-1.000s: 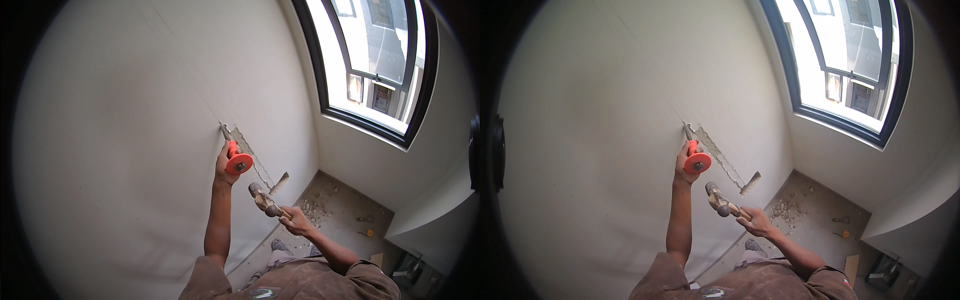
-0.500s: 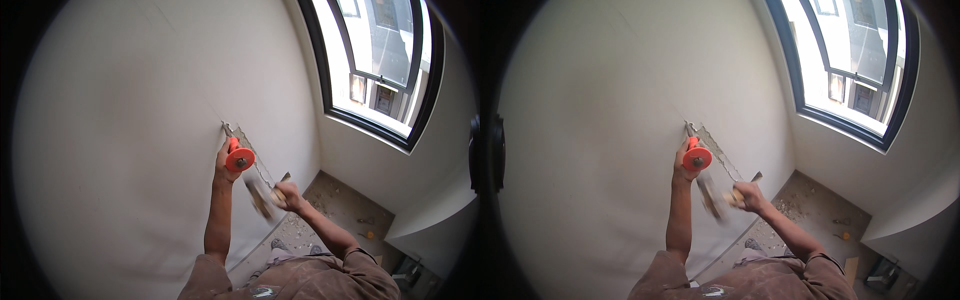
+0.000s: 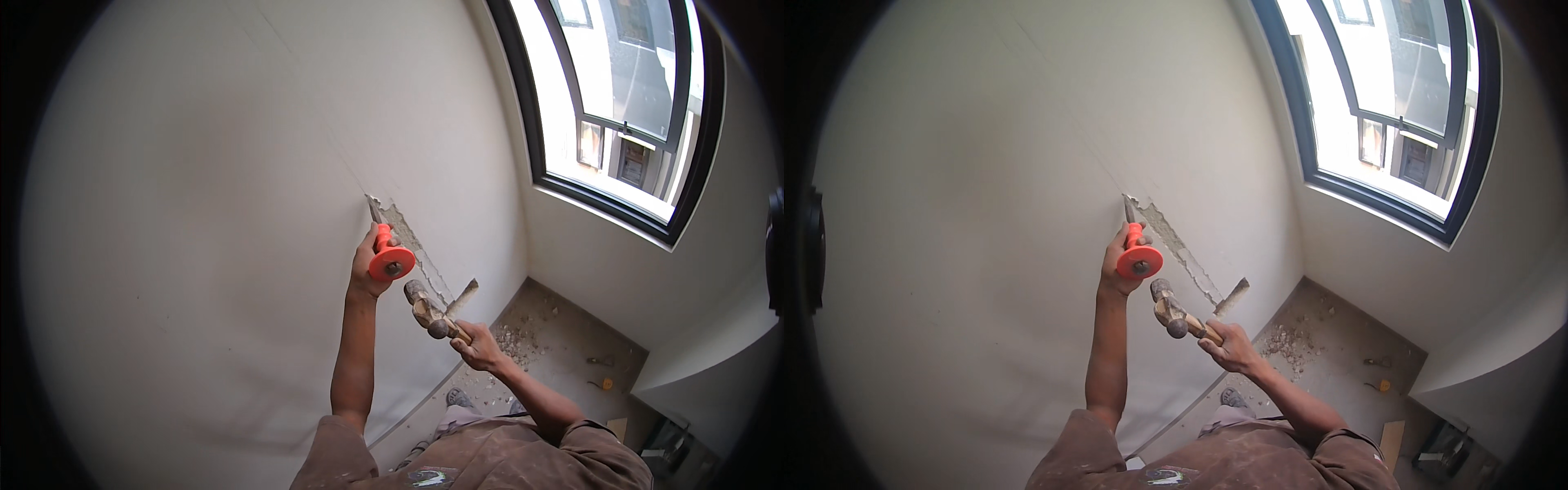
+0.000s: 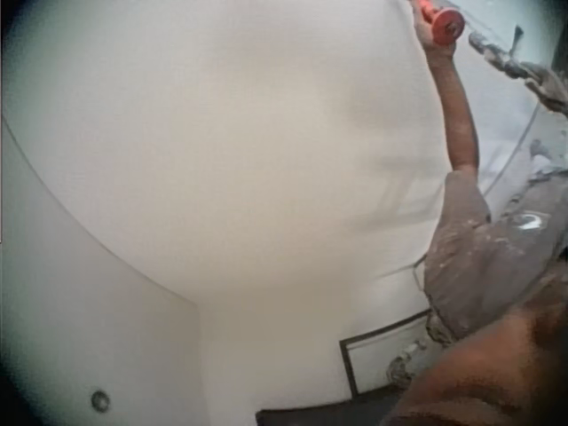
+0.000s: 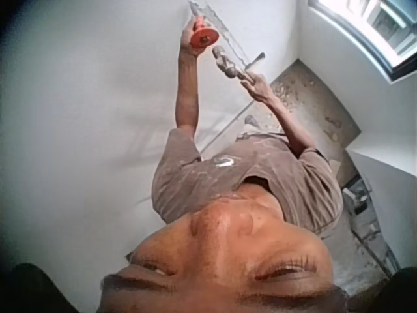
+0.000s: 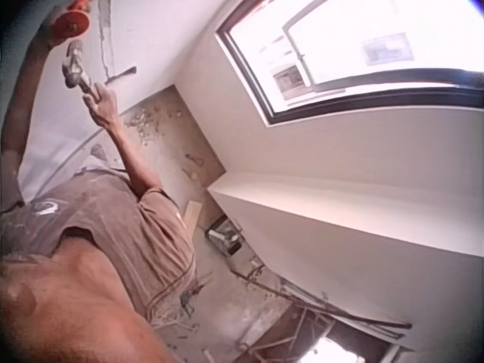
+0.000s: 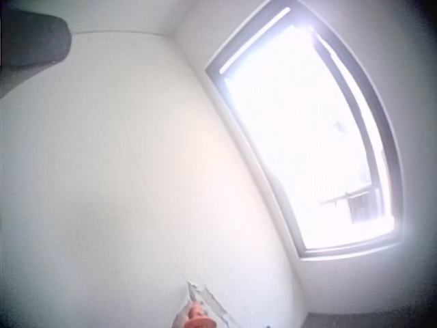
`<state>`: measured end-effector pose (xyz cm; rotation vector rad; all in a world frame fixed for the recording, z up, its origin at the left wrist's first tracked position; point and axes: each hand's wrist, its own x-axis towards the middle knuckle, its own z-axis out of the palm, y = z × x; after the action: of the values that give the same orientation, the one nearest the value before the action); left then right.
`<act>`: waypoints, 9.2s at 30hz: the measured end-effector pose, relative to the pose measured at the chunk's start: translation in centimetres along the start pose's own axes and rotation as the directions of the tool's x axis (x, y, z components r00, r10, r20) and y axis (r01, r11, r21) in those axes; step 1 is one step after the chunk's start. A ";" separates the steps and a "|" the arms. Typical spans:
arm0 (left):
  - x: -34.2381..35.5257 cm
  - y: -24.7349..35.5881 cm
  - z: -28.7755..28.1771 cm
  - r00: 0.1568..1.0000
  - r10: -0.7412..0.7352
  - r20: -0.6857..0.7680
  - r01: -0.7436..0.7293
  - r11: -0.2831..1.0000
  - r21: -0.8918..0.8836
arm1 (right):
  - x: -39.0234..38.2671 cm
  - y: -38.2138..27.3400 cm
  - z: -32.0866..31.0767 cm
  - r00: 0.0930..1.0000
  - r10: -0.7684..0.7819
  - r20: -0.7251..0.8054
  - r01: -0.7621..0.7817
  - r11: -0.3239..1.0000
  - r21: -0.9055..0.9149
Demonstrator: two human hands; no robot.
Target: The person hammers a chisel into a wall to create a narrow trench for electrical wiring.
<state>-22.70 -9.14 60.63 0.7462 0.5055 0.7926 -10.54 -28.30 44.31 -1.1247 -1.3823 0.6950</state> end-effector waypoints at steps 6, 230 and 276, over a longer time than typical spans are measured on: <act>0.9 0.7 0.2 0.998 0.055 -0.017 -0.055 0.998 0.006 | -0.2 -0.9 -0.6 0.999 -0.042 0.011 0.041 0.998 0.038; 0.5 4.7 5.1 0.995 0.104 0.010 -0.104 0.984 0.141 | 9.5 -3.2 -1.9 0.982 -0.191 0.013 0.191 0.973 -0.128; 0.7 4.8 4.9 0.993 0.114 -0.004 -0.114 0.989 -0.096 | 3.2 -11.7 -3.2 0.732 -0.608 -0.307 0.670 0.723 0.166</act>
<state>-21.23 -8.31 67.38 0.6908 0.4229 0.9164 -9.69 -30.26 56.68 -0.4231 -1.3105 0.2101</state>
